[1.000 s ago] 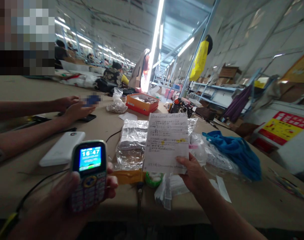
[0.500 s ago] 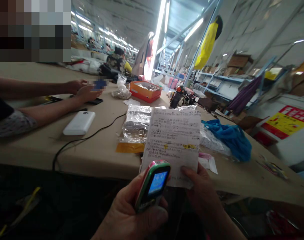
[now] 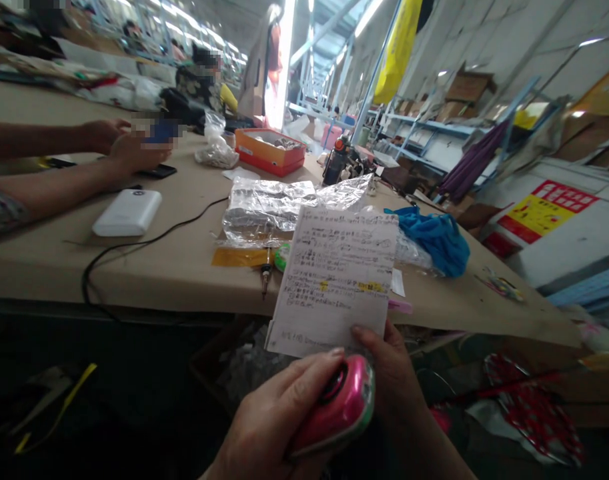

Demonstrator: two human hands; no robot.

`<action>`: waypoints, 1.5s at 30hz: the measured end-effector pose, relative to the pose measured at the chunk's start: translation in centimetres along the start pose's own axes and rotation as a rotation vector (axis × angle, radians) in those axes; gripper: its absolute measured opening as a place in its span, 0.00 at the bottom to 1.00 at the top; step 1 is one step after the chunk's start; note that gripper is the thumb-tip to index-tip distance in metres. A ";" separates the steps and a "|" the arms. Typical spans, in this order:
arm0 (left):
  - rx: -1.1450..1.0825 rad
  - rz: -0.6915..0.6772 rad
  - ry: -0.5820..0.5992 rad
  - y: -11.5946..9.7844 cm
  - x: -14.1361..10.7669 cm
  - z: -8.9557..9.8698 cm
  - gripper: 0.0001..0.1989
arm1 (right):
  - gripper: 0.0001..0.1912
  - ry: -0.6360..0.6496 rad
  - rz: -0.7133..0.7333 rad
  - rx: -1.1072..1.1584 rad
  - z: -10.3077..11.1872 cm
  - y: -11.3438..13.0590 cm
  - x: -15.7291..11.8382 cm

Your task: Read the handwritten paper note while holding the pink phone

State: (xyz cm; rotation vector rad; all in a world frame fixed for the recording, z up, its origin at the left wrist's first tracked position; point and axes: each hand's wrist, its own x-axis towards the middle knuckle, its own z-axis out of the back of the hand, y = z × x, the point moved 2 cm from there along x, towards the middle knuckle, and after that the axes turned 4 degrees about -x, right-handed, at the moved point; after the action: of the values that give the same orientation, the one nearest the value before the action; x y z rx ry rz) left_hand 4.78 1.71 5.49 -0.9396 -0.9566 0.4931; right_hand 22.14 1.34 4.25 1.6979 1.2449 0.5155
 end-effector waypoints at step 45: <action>0.529 0.163 0.096 1.1 1.3 -0.7 0.36 | 0.21 -0.053 0.033 -0.132 2.6 -0.5 -0.7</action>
State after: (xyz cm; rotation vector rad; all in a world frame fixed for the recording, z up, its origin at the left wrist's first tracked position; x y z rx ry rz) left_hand 6.11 2.89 5.01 -0.5550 -0.6166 0.7867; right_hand 23.59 -0.43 2.69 1.6137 1.1219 0.5568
